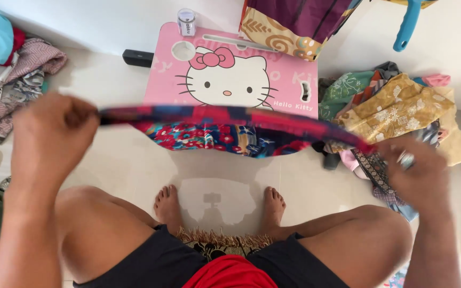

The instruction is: Folding a patterned garment on a small table and then cleaning it with a lint roller.

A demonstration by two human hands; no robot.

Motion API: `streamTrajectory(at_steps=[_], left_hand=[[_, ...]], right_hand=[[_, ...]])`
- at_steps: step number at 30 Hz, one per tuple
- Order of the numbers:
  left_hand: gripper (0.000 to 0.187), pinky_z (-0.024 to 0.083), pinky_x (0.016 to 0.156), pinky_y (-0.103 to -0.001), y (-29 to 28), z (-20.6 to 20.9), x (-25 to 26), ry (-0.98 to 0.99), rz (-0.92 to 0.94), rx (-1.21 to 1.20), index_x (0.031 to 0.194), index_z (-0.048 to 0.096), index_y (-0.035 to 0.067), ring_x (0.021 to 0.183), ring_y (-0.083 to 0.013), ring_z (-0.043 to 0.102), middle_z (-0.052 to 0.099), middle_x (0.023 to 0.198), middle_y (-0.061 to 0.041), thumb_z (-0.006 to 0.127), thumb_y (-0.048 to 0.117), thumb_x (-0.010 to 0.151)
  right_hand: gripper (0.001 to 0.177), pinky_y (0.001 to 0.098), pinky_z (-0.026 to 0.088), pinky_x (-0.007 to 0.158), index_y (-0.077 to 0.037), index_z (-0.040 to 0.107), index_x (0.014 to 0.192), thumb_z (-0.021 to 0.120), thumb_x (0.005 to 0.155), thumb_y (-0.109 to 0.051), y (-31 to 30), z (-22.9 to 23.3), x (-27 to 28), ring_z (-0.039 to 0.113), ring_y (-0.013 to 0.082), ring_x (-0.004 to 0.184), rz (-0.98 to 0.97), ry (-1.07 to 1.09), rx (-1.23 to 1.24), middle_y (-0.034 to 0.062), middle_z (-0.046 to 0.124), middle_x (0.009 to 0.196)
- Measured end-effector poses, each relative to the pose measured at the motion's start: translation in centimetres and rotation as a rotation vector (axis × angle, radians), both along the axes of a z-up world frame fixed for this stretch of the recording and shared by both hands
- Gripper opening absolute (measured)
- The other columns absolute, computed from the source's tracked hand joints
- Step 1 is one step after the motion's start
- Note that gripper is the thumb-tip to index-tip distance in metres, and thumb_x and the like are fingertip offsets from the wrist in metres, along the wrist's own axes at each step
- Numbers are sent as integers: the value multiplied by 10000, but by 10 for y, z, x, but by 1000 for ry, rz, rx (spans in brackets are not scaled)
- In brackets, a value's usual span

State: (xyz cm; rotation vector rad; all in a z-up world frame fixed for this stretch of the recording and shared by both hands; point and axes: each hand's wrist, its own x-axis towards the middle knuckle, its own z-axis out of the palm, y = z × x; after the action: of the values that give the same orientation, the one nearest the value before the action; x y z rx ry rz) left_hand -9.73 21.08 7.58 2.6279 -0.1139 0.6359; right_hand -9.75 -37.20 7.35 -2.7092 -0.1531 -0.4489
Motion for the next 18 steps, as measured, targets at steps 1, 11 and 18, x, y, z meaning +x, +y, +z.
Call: streamTrajectory(at_steps=[1,11,18], left_hand=[[68,428,616,-388,-2,-2,-12,3,1,-2,975,753,-73,629,-276,518,624,803,-156,779,-29,930],[316,525,590,-286,53,30,-21,382,-194,-642,1088,625,-107,681,-239,631,664,950,-214,615,-238,800],[100,513,564,-273,4,67,28,199,-111,-418,1011,680,-148,583,-212,642,646,731,-185,666,-180,917]], right_hand=[[252,347,481,706,-26,766,1076,710,895,140,-1,-8,-10,623,220,785,1,3,-2,100,703,915],[226,234,634,849,-116,660,1160,587,972,-16,-227,-95,-7,695,140,935,419,172,825,83,667,1160],[249,248,504,864,112,676,1301,693,1066,189,-26,10,30,616,176,900,64,-75,427,178,702,1171]])
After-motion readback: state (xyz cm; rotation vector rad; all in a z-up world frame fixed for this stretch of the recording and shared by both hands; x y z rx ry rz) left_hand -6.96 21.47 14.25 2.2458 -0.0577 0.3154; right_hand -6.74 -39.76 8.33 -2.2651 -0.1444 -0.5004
